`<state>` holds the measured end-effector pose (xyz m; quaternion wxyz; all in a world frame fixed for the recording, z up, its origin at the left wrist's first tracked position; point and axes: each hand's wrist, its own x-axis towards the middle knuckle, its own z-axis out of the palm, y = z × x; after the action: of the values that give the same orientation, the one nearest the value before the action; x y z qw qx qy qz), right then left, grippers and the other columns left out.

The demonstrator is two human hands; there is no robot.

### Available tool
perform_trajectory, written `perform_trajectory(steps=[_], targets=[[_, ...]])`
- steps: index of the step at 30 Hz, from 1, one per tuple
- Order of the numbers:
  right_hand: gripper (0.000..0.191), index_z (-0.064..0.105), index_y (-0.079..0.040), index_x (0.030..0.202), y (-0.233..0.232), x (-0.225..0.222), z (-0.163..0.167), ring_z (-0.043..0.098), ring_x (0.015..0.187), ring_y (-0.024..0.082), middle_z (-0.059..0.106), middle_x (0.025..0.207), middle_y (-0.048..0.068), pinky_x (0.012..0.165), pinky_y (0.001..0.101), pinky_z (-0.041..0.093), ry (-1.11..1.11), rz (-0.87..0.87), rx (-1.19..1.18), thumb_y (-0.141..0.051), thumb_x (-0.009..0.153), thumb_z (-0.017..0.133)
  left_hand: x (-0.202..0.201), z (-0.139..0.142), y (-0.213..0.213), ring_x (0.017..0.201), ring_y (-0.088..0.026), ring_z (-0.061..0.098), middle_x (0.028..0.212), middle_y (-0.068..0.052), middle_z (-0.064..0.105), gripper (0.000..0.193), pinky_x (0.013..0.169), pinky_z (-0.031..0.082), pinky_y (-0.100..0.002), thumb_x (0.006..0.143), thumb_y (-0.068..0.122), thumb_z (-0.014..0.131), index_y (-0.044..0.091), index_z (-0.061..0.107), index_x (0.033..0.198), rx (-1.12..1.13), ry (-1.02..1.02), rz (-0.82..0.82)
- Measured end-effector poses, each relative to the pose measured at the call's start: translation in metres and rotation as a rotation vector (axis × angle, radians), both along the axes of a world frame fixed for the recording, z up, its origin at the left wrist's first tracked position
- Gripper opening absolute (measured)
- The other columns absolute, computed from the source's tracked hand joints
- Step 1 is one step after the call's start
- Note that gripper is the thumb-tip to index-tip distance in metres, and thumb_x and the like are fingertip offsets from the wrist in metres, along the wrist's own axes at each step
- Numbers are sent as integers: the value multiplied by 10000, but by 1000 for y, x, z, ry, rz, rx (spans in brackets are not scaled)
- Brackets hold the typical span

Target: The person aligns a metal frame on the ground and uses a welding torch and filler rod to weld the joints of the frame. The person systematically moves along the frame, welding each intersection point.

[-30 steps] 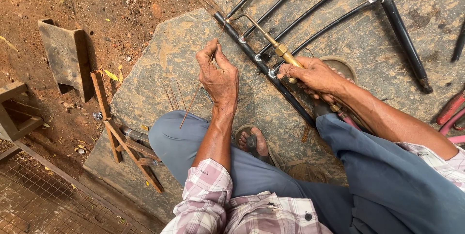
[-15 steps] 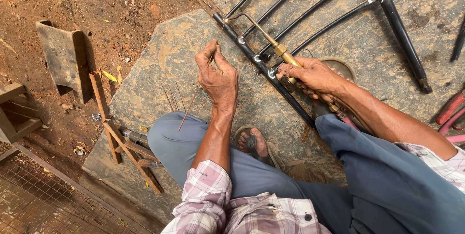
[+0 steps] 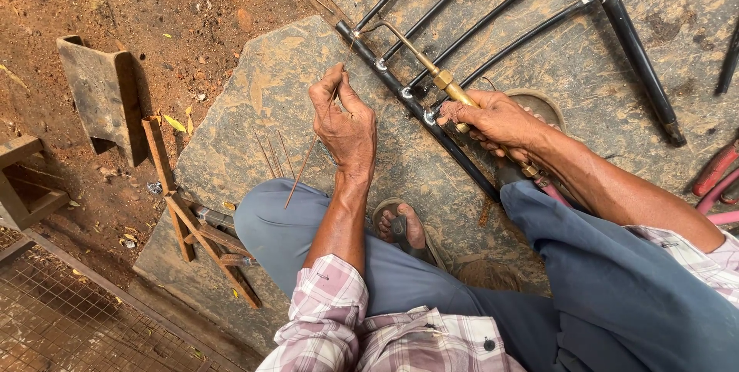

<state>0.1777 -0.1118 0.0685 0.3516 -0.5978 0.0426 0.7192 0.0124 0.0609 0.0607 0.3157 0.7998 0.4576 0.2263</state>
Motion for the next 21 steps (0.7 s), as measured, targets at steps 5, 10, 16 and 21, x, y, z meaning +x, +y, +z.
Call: perform_trajectory(steps=[5, 10, 16, 21], targets=[[271, 717, -111, 980, -1, 1, 0, 350, 355, 37, 484, 610, -57, 278, 222, 250, 12, -15, -1, -375, 926, 684, 2, 0, 0, 1207, -324, 691, 1226, -191, 689, 162, 1003, 646, -383, 1028, -19, 594, 53, 526, 1156, 10, -1, -16], [261, 714, -119, 987, 0, 1, 0, 352, 347, 41, 463, 596, -49, 275, 221, 260, -1, -8, 8, -372, 931, 683, 2, -1, -1, 1206, -319, 695, 1230, -189, 691, 150, 993, 654, -373, 1035, -13, 584, 56, 525, 1154, -11, -1, -2], [283, 718, -108, 981, 0, 2, 1, 344, 347, 38, 493, 599, -70, 270, 218, 243, 10, -13, 15, -380, 930, 662, 2, -2, -1, 1191, -317, 703, 1225, -193, 692, 145, 974, 661, -369, 1034, -13, 586, 55, 529, 1149, -17, -2, 4], [292, 723, -123, 1005, 1, 2, 1, 344, 345, 49, 443, 578, -40, 274, 218, 252, -21, 20, -6, -399, 928, 671, 1, -4, 0, 1197, -331, 693, 1227, -202, 686, 153, 983, 659, -377, 1029, -21, 587, 51, 525, 1149, 5, -14, -18]])
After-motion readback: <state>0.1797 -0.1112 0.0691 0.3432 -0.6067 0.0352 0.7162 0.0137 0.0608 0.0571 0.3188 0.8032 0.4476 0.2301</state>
